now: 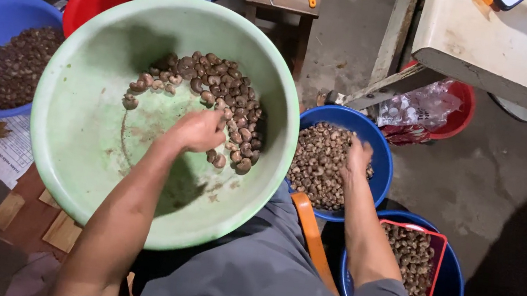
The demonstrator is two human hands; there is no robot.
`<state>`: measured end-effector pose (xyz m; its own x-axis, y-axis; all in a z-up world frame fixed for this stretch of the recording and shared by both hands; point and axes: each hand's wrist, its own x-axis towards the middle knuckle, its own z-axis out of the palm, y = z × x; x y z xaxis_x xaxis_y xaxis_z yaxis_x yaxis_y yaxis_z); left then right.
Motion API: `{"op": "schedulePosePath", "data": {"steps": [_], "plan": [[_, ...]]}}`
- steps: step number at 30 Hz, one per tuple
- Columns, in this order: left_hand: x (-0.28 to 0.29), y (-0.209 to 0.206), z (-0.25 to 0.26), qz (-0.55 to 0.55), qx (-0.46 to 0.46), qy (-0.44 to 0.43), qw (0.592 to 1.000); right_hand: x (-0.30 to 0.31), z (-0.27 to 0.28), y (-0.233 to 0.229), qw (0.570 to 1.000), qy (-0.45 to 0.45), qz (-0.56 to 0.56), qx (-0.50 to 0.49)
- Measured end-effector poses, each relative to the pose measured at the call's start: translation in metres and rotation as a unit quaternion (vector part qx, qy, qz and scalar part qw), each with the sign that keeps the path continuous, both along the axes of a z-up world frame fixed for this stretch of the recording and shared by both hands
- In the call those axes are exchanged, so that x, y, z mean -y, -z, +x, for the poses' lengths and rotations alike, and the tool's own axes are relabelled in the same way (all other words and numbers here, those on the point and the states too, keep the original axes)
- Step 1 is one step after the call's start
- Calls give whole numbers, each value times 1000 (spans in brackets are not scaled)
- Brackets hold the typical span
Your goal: Sort nuts in a large basin and move them into various containers based on quality or size.
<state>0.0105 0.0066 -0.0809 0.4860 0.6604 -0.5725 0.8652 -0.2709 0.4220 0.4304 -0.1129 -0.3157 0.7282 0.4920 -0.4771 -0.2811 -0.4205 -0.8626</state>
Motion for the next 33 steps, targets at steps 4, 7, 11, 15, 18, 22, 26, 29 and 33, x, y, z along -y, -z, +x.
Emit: {"op": "schedulePosePath", "data": {"steps": [4, 7, 11, 15, 18, 22, 26, 29, 33], "plan": [[-4, -23, -6, -20, 164, -66, 984, -32, -45, -123, 970, -77, 123, 197], [-4, -21, -7, -70, 290, -135, 945, -36, -128, -263, 908, -157, 284, 265], [-5, -29, -9, -70, 364, -157, 915, -35, -184, -332, 789, -357, 361, 345], [-19, -25, -21, 14, 326, -178, 928, -37, -234, -356, 535, -736, 161, 381], [-32, -3, -34, 39, 288, -200, 936, -63, -275, -303, 369, -823, 99, 422], [-37, -2, -44, 83, 248, -224, 939, -92, -330, -248, 303, -812, 100, 489], [-38, -3, -60, 103, 212, -237, 942, -102, -340, -199, 262, -808, 6, 528], [-40, 3, -72, 118, 185, -231, 948, -98, -336, -168, 249, -788, -12, 562], [-40, 15, -76, 111, 160, -239, 951, -86, -327, -163, 282, -761, 1, 584]]}}
